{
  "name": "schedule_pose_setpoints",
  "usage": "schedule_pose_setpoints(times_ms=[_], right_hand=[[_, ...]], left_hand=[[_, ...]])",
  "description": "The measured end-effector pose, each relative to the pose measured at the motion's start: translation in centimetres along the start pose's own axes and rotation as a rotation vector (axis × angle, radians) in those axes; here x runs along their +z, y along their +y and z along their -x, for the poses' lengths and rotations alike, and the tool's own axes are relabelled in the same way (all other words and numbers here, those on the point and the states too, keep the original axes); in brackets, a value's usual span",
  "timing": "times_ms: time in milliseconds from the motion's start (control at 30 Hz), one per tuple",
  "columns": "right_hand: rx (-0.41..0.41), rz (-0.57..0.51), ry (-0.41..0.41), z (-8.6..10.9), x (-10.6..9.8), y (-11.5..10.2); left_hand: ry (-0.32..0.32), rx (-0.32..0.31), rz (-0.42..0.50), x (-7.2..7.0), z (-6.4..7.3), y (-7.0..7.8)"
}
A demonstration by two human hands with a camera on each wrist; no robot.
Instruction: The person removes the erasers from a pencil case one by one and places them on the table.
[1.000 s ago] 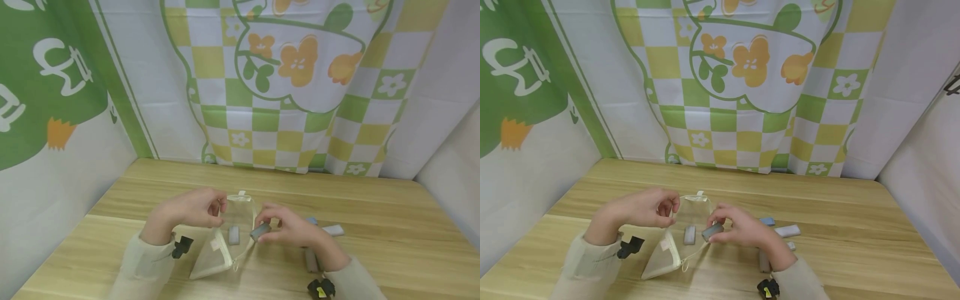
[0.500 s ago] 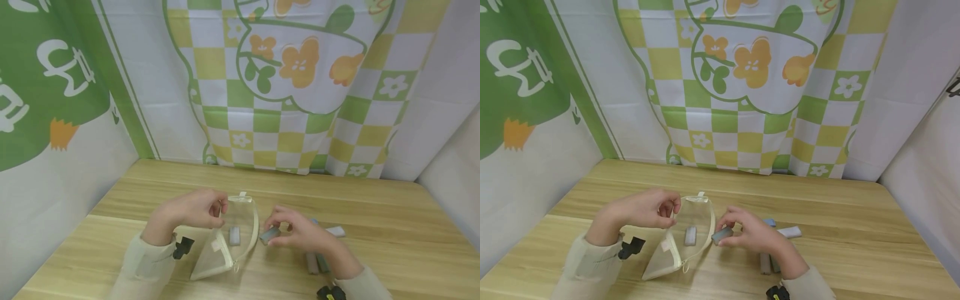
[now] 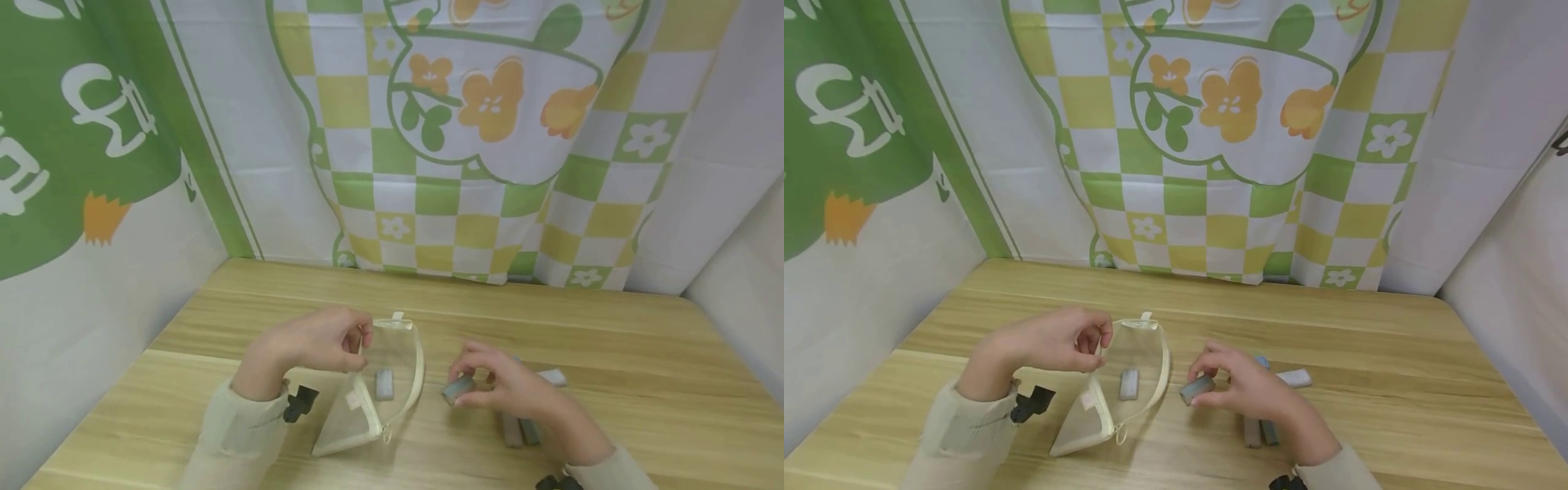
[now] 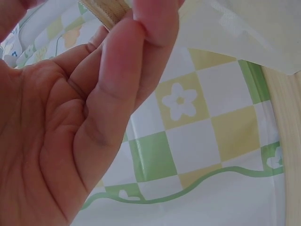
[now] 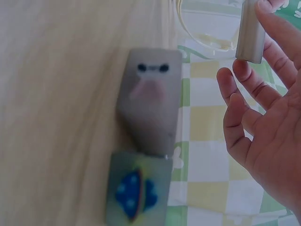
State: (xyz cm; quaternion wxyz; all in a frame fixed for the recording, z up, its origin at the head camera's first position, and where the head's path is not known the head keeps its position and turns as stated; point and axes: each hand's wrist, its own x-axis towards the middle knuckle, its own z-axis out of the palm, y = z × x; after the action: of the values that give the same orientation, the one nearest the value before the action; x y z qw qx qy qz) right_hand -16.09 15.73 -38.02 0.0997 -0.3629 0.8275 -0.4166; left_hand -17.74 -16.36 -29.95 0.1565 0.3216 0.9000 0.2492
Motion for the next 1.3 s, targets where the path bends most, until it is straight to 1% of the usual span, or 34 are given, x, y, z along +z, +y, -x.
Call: schedule_pose_setpoints(times_ms=[333,533,767,1133,1300], right_hand=[[-0.004,-0.001,0.007,1.3,-0.8,0.3],[-0.033,0.037,0.018,2.1,-1.3,0.6],[-0.025,0.054,0.027,3.0,-1.5,0.9],[-0.072,0.014,0.037,4.0,-2.2,1.4],[-0.05,-0.016,0.021,4.7,-2.6,1.4]], left_hand=[[-0.008,0.001,0.021,0.0,0.0,0.0],[-0.004,-0.003,0.007,-0.1,-0.1,0.1],[-0.008,-0.009,0.009,-0.1,-0.1,0.2],[-0.01,-0.014,0.017,0.0,-0.1,0.2],[-0.008,-0.016,0.013,0.0,-0.1,0.3]])
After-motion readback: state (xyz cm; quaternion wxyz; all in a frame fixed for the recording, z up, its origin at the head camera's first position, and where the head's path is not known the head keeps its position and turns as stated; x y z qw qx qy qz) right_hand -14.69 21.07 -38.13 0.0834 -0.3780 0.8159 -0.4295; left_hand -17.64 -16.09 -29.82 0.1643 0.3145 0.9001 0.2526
